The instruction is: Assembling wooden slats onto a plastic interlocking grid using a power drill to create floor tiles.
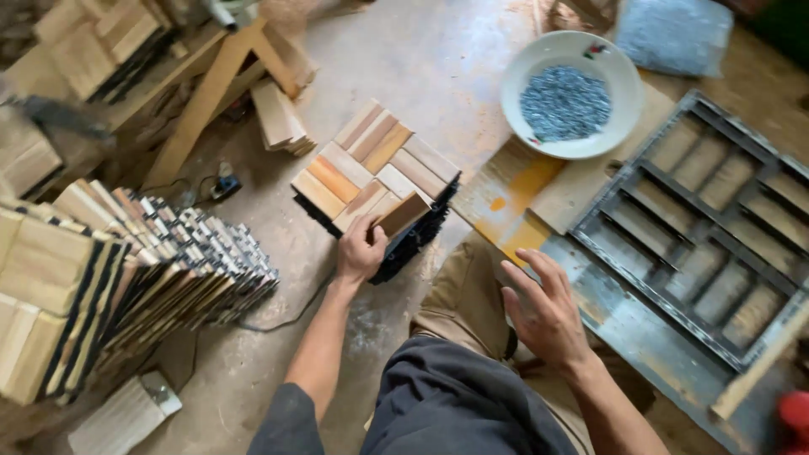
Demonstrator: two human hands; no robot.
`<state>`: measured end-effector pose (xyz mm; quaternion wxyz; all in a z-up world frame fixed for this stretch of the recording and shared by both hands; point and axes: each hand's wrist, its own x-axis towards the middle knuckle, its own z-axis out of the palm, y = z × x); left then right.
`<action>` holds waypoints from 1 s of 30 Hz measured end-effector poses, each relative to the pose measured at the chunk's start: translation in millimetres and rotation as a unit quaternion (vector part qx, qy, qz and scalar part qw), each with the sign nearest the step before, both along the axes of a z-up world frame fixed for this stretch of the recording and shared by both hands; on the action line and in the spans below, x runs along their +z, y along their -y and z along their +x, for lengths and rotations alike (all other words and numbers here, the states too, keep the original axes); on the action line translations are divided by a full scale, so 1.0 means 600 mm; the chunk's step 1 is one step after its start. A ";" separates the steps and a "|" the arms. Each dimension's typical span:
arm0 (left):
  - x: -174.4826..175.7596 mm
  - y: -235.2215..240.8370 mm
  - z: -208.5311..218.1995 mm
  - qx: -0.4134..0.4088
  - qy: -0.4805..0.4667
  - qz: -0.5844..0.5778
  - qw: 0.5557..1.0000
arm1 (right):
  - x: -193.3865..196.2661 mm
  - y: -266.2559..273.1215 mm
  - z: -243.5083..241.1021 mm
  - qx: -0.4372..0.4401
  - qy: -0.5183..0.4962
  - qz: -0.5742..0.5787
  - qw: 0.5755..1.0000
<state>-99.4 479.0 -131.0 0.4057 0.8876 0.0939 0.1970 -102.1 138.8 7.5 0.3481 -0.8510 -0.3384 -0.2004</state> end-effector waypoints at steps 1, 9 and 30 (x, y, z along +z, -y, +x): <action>0.051 0.024 0.009 -0.026 0.002 -0.008 1.000 | 0.007 0.004 -0.007 -0.026 0.002 -0.008 1.000; 0.213 0.290 0.106 -0.417 -0.014 -0.103 0.903 | 0.033 0.076 -0.018 -0.148 0.122 -0.104 0.976; 0.096 0.476 0.166 -0.303 0.186 0.227 0.907 | -0.083 0.277 0.032 -0.282 -0.061 -0.112 0.951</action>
